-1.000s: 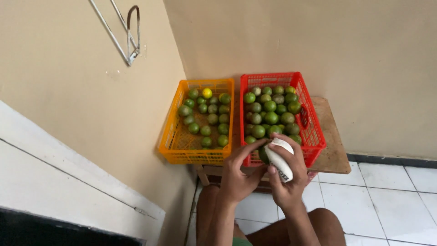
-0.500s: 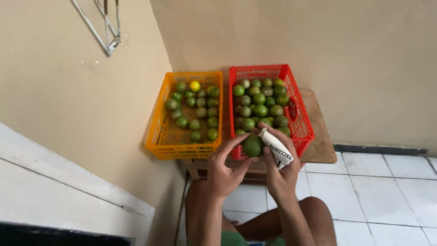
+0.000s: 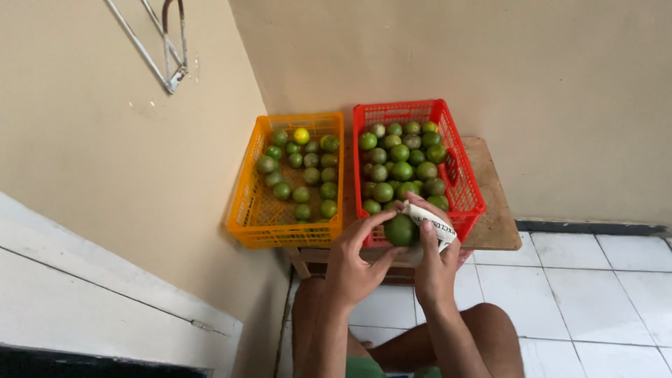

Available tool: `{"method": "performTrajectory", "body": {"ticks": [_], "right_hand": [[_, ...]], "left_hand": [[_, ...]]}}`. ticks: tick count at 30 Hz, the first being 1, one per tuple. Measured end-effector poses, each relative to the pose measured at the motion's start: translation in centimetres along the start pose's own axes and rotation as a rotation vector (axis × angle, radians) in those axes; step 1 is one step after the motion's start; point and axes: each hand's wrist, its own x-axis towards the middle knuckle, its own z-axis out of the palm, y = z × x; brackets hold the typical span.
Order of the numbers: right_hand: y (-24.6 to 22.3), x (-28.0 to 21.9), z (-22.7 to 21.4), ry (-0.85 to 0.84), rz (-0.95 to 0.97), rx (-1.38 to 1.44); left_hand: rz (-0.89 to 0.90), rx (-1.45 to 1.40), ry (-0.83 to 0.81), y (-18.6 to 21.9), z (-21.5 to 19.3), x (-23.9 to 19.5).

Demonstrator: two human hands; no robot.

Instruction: The person wipes green limes with a white cloth, handling them one at a time. They pick limes from a red basket, wipe them, and place them into a yellow basket.

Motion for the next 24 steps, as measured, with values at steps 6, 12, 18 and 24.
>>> {"method": "performTrajectory", "body": {"ticks": [6,12,18,24], "right_hand": [[0.6,0.0,-0.2,-0.008,-0.163,-0.242],[1.8,0.3,-0.7,-0.022,-0.151,-0.172],[0.4,-0.2,-0.5,-0.101,-0.368,-0.206],[1.7,-0.3,-0.9,-0.084,-0.164,0.037]], "left_hand": [[-0.08,-0.018,0.045,-1.6,0.4,-0.3],[-0.04,0.005,0.074,-0.2,0.0,-0.2],[-0.047,-0.112,0.067,0.3,0.3,0.1],[-0.042,-0.201,-0.016,0.2,0.7,-0.1]]}}
